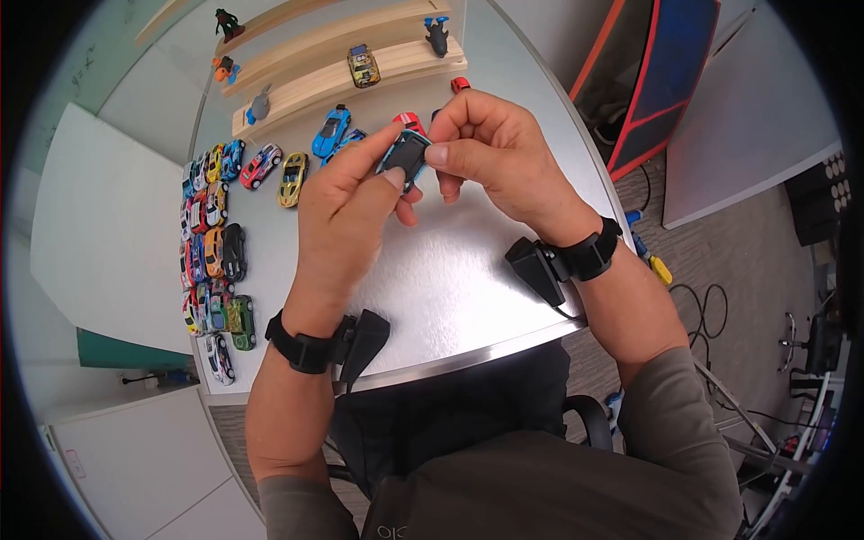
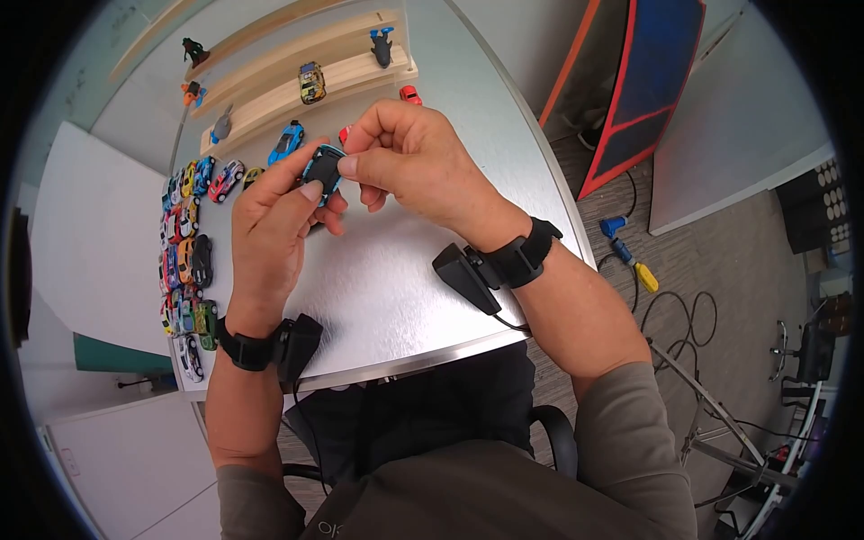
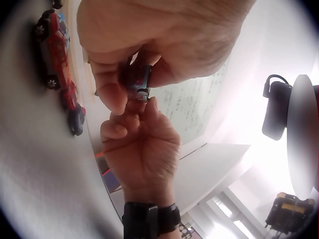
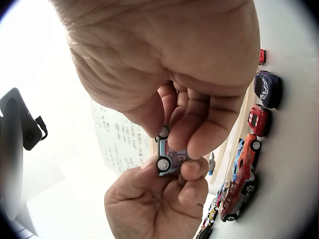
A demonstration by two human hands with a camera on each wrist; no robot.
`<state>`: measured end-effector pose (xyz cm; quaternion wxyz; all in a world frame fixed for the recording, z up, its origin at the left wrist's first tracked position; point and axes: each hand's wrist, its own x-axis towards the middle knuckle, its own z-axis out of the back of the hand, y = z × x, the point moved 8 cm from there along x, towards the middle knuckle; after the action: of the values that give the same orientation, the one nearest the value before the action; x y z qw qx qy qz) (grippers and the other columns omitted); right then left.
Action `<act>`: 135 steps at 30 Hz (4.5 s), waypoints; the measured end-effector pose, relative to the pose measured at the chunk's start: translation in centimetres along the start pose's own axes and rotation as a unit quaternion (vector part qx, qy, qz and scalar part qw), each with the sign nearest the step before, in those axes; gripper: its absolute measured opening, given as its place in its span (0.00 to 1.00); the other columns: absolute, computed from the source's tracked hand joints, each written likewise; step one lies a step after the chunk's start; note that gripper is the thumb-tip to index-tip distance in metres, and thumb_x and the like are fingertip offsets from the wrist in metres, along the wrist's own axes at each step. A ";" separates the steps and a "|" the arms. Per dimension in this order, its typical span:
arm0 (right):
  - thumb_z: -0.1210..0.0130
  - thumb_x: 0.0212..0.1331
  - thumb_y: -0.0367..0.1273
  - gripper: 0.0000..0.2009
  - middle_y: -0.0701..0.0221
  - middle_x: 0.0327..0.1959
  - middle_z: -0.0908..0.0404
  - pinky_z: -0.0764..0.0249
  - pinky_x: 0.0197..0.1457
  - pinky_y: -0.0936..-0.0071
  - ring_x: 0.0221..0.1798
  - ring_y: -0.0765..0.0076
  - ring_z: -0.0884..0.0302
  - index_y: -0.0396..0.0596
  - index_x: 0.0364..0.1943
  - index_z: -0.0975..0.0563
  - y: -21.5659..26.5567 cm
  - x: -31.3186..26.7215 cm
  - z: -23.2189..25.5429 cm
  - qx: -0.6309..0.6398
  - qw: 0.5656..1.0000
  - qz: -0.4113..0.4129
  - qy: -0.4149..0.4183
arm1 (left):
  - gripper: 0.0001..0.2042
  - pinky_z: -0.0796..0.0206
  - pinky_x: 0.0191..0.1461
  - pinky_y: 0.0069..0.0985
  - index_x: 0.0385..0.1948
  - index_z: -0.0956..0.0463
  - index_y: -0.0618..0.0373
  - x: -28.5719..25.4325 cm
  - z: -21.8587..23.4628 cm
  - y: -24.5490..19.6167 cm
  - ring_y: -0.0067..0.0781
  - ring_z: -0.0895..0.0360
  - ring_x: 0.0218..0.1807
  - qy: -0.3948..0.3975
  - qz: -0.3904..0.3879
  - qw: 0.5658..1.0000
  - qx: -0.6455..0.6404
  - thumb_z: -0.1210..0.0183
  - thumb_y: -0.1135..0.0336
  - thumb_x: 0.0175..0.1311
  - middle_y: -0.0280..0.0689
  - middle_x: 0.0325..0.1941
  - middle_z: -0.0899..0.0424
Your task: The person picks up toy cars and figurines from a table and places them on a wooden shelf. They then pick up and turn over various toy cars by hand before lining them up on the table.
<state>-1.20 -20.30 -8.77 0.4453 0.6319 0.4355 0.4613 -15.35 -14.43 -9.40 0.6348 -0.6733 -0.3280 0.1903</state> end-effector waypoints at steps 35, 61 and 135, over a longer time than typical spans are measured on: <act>0.39 0.65 0.28 0.05 0.70 0.26 0.18 0.23 0.30 0.79 0.25 0.78 0.19 0.43 0.35 0.23 -0.9 0.0 -0.1 0.011 1.000 -0.024 0.012 | 0.20 0.29 0.34 0.22 0.62 0.26 0.67 0.3 0.2 0.4 0.25 0.21 0.36 0.001 0.029 0.999 0.022 0.48 0.75 0.68 0.38 0.41 0.18; 0.38 0.64 0.28 0.06 0.71 0.26 0.18 0.23 0.30 0.79 0.25 0.78 0.19 0.43 0.35 0.24 -1.0 0.0 0.1 -0.032 0.999 -0.039 0.005 | 0.20 0.24 0.36 0.24 0.61 0.26 0.68 0.3 0.0 0.2 0.25 0.20 0.37 0.006 0.022 0.998 0.062 0.50 0.76 0.69 0.39 0.44 0.18; 0.39 0.66 0.33 0.11 0.71 0.31 0.17 0.21 0.33 0.79 0.27 0.78 0.19 0.40 0.45 0.22 -1.4 0.0 -0.3 -0.019 0.997 -0.068 0.033 | 0.25 0.30 0.33 0.17 0.63 0.27 0.65 0.3 -0.5 -0.7 0.17 0.24 0.36 0.043 -0.010 0.997 0.066 0.43 0.81 0.60 0.33 0.47 0.24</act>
<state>-1.67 -19.98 -10.12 0.4726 0.5766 0.4833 0.4588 -14.95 -14.64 -8.64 0.6933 -0.6341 -0.2940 0.1756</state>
